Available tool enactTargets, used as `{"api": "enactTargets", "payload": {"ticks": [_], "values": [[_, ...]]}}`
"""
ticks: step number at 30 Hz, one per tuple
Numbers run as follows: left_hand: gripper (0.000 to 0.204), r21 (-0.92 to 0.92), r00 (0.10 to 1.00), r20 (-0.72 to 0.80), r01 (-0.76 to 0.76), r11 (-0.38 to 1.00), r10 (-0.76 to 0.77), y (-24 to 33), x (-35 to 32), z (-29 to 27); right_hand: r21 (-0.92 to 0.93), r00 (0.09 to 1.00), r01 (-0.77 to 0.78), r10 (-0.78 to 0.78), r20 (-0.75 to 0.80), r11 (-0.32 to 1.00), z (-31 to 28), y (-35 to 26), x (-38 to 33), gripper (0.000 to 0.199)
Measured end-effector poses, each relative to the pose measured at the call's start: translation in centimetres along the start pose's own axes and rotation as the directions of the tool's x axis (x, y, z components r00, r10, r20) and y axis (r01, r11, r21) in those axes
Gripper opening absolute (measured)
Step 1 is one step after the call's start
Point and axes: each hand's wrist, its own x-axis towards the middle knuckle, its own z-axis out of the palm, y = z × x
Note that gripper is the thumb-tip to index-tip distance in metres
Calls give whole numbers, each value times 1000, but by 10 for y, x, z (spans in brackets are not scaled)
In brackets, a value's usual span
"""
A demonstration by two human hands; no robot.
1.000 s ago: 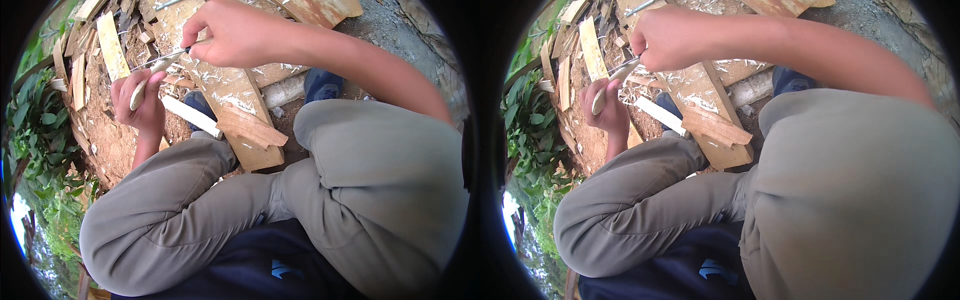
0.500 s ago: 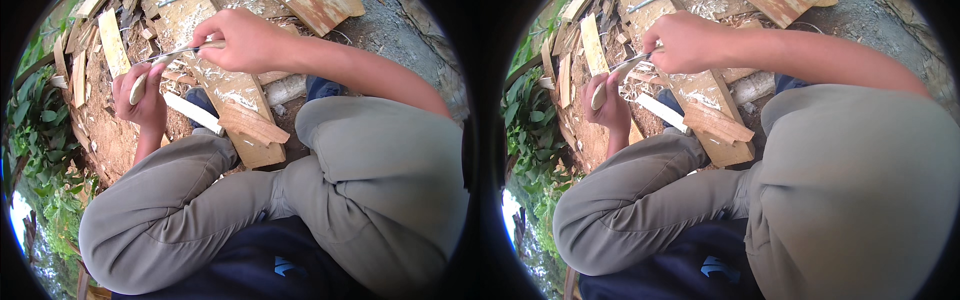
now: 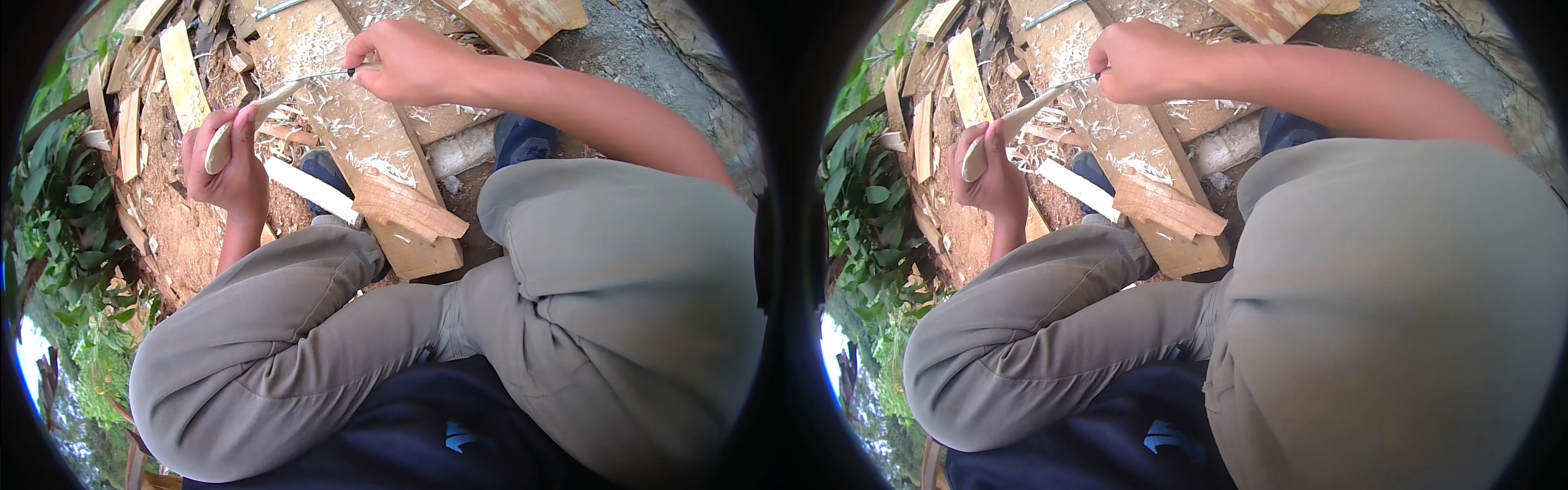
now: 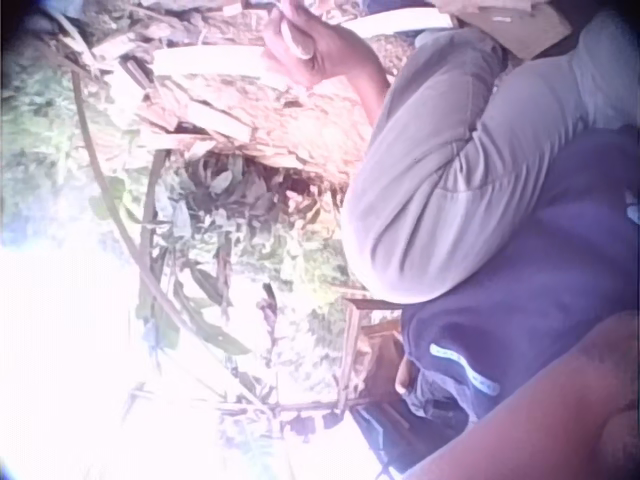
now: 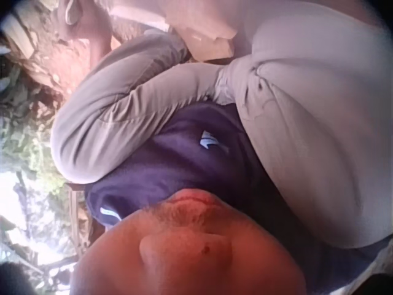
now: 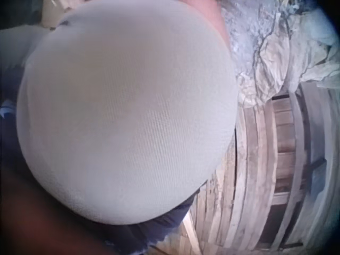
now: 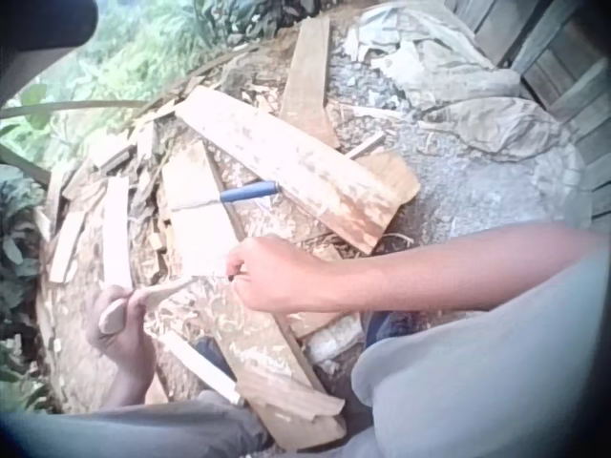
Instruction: The person sits cross-legged on the ground and uses a curved carving knife to shape a piece of light-colored wood. They hold the wood in their left hand and carefully shave off thin curls of wood with the knife in their right hand.
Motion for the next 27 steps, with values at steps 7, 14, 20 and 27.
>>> {"api": "enactTargets", "payload": {"ticks": [7, 14, 20, 27], "values": [[6, -12, 1000, -7, -28, 1000, 28, -2, 5, 5, 98, 999, -36, 34, 21, 995, -5, 7, -1, 25], [6, -10, 999, -8, 34, 999, -34, -6, 4, 1, 3, 975, 151, -148, -164, 989, 10, 28, -1, 29], [12, -213, 958, -165, 196, 957, -233, -2, 6, 12, 152, 994, 49, -33, -107, 987, 14, 18, -7, 26], [19, -155, 953, -177, 218, 964, -244, -10, 6, 10, 63, 998, -66, 66, 6, 996, 8, 16, -7, 27]]}}
